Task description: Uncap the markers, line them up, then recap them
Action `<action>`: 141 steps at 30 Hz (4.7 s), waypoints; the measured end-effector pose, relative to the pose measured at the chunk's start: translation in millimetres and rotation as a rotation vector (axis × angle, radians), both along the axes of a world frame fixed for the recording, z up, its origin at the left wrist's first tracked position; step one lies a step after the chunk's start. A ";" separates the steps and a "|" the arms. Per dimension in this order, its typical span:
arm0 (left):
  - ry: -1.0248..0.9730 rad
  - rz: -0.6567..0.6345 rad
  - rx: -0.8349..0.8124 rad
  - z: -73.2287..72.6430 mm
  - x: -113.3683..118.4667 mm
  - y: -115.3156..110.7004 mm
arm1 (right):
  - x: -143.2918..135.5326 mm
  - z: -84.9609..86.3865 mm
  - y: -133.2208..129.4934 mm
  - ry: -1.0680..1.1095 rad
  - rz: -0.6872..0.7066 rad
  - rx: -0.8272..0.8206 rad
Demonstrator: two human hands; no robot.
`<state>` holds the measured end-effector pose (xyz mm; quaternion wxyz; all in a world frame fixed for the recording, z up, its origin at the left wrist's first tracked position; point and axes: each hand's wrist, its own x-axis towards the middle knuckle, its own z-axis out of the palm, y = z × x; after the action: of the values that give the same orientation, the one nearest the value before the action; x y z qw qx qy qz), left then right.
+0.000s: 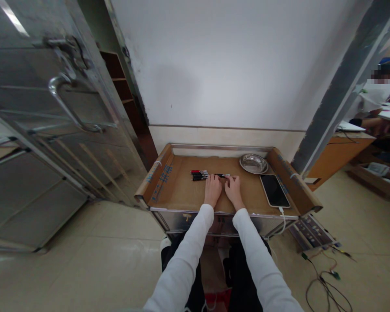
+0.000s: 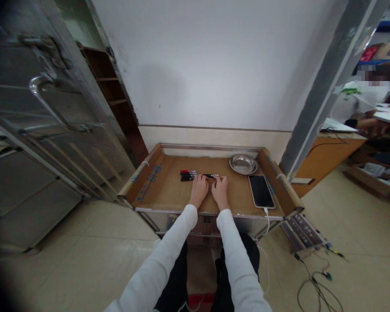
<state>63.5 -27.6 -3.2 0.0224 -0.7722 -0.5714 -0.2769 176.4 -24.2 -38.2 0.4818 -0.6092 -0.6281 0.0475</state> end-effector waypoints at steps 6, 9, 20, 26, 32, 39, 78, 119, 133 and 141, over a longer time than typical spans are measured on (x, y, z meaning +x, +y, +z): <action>0.016 -0.004 -0.001 4.9 1.0 -3.7 | -0.8 0.9 -0.7 -0.013 0.030 -0.006; -0.016 0.052 -0.005 8.7 0.3 -11.3 | 0.6 1.6 -1.3 -0.006 0.043 -0.013; -0.041 0.359 -0.040 15.8 -58.6 -27.8 | 2.3 1.4 -0.3 0.019 0.093 -0.047; 0.012 0.106 -0.083 15.8 -59.1 -32.1 | 0.9 5.5 -0.5 0.035 0.157 -0.030; -0.369 -0.138 -0.154 9.1 -46.7 -22.5 | -1.9 12.0 -2.3 0.084 0.169 -0.035; -0.990 -0.128 -0.261 12.1 -15.9 -6.8 | 5.1 22.2 -4.7 0.615 0.248 -0.166; -0.329 -0.109 -0.091 5.9 -20.6 5.3 | 5.9 20.9 0.9 0.628 0.334 -0.167; -0.150 -0.069 -0.130 4.2 -20.6 3.7 | 5.4 15.8 -10.7 -0.120 -0.007 -0.038; -0.112 0.110 0.012 9.7 -25.0 -6.8 | 4.2 16.8 -13.8 -0.205 0.066 -0.068; -0.107 0.247 -0.011 11.1 -77.2 -2.7 | 1.7 16.5 -14.5 -0.274 0.119 -0.132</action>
<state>-13.7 -30.3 7.9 0.0215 -0.6801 -0.6641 -0.3098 178.2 -38.6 -21.7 0.3469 -0.6020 -0.7184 0.0337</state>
